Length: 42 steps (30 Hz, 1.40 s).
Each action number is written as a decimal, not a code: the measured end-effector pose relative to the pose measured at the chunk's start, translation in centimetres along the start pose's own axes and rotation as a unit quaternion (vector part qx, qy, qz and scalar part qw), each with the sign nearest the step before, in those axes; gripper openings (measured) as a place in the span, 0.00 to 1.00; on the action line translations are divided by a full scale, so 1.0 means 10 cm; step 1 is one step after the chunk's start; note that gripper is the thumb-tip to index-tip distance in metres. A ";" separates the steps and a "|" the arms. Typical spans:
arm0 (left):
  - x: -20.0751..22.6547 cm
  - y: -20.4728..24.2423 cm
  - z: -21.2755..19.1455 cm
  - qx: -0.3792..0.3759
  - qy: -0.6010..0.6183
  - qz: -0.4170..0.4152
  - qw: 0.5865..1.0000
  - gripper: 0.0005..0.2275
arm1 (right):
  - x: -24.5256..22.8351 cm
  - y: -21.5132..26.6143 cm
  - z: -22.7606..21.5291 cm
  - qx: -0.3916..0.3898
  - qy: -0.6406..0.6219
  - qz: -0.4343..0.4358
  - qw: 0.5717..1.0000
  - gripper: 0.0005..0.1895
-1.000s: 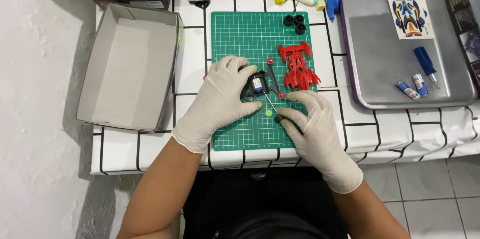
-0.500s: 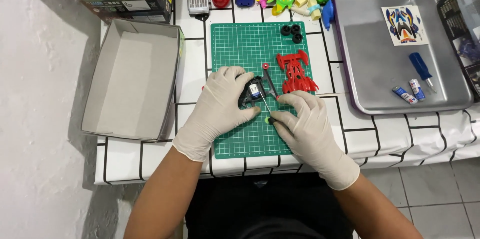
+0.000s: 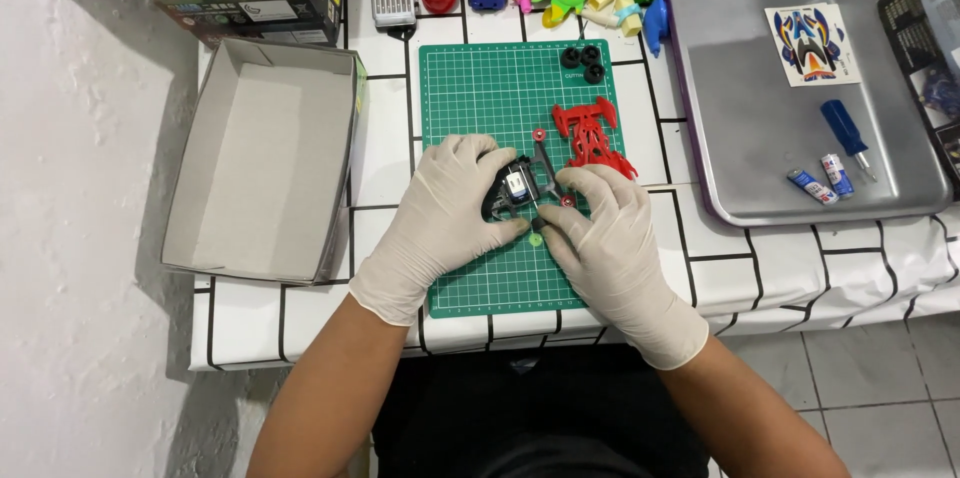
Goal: The person assembles a toy car chassis on a green cutting mat, attaching a motor and connecting red body panels. They then place the assembled toy into a cardboard box and handle a sticker sheet.
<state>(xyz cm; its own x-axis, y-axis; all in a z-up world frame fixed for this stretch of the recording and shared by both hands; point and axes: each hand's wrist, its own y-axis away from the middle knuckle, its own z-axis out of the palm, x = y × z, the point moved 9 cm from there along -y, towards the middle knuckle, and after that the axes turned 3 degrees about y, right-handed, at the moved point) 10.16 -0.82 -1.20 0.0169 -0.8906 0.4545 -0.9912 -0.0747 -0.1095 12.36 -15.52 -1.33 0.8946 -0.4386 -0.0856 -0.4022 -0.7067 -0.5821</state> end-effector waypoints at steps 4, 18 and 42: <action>-0.01 0.00 0.04 -0.003 -0.007 0.003 1.000 0.33 | -0.02 -0.03 -0.01 -0.013 0.000 0.014 1.000 0.08; -0.03 0.02 0.02 0.012 0.004 0.019 1.000 0.32 | 0.04 0.04 0.05 -0.017 -0.011 0.038 0.999 0.11; 0.43 0.45 0.25 0.122 -0.067 -0.024 0.990 0.04 | 0.08 0.03 0.04 -0.030 -0.040 0.049 0.998 0.13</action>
<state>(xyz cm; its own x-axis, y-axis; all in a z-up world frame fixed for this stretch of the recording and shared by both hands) 6.13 -6.15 -1.96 0.0967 -0.9336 0.3450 -0.9281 -0.2098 -0.3077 13.05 -15.89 -1.90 0.8621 -0.4633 -0.2054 -0.4974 -0.6958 -0.5181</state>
